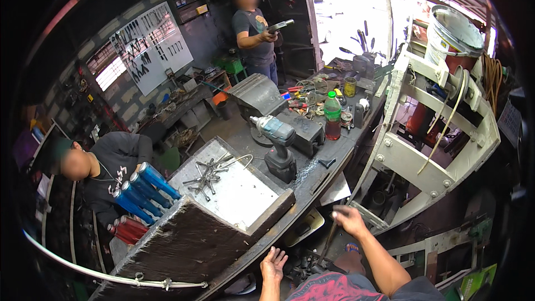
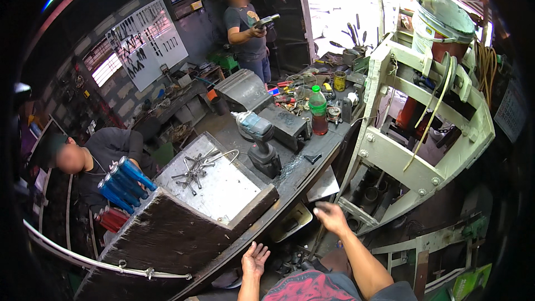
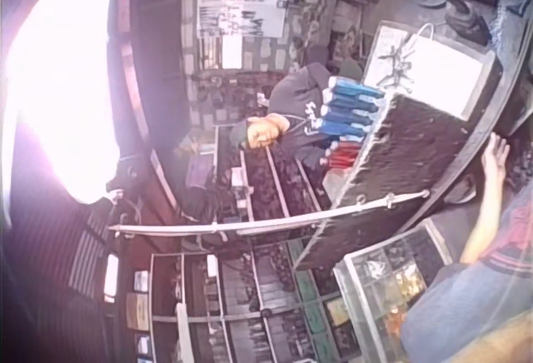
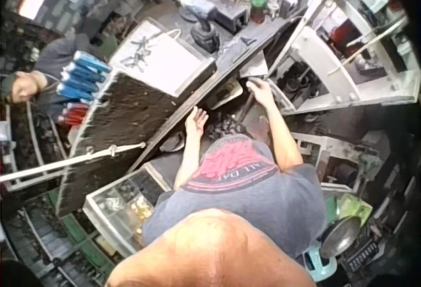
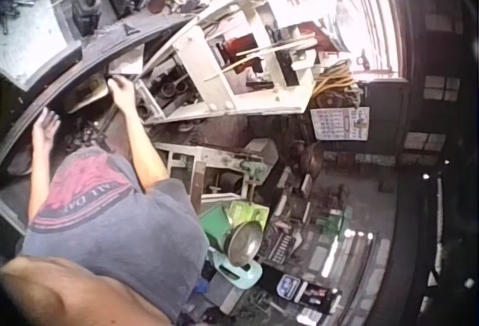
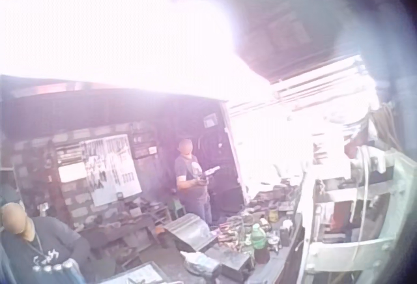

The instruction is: The person uses a cordless drill to drive screws into a wooden board attached to a metal frame. They then use a hammer to tap the board into place and adjust its alignment. The person also moves a small metal tray and some papers on the workbench.

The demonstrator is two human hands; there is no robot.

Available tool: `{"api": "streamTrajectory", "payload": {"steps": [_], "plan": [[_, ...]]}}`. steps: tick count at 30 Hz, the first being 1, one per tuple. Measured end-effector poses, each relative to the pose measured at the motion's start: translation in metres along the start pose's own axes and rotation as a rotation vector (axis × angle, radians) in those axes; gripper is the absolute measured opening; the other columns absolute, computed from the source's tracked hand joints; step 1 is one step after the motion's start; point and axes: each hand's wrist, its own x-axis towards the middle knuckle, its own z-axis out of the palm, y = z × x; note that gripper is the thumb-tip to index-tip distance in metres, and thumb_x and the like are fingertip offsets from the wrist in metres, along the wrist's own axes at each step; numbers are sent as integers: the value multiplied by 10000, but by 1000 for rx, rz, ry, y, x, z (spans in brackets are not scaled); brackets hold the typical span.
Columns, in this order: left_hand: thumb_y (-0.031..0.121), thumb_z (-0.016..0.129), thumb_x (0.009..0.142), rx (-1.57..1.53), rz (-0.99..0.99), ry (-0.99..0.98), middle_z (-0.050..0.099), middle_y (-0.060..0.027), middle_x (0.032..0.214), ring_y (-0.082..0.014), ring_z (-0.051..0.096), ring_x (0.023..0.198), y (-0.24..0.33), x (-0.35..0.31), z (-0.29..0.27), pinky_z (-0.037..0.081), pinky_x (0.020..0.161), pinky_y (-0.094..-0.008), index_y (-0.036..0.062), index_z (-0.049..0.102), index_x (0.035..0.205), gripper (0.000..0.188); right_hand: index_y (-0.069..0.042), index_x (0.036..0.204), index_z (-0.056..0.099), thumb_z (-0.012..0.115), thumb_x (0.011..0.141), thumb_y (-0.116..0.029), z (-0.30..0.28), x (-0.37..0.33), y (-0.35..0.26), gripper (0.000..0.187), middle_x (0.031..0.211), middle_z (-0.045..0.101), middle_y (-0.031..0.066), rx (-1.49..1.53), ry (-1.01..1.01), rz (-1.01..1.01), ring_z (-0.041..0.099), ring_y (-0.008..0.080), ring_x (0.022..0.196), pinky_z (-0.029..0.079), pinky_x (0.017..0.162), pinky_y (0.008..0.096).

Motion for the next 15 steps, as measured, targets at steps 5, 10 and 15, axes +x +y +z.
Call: {"api": "streamTrajectory", "payload": {"steps": [5,10,15], "plan": [[231,749,924,6,-48,-40,603,-247,1314,-433,623,1191,3,4,-14,556,974,-548,-45,601,1258,457,58,1271,639,720,939,-155,13,81,-139,403,970,708,80,174,60,-367,639,122,802,537,730,274],[233,726,939,-100,-1,-16,571,-296,1341,-486,597,1203,-2,6,-9,524,1002,-591,-15,484,1327,520,64,1331,587,680,909,-46,11,219,-222,447,1005,692,97,373,115,-455,667,129,782,571,696,280],[294,753,907,-265,69,126,558,-251,1367,-413,607,1197,-15,-13,21,533,1006,-524,-10,472,1438,672,-47,1515,411,778,877,-200,12,334,-254,752,1226,633,120,816,-91,-256,650,250,1026,544,867,407]]}}
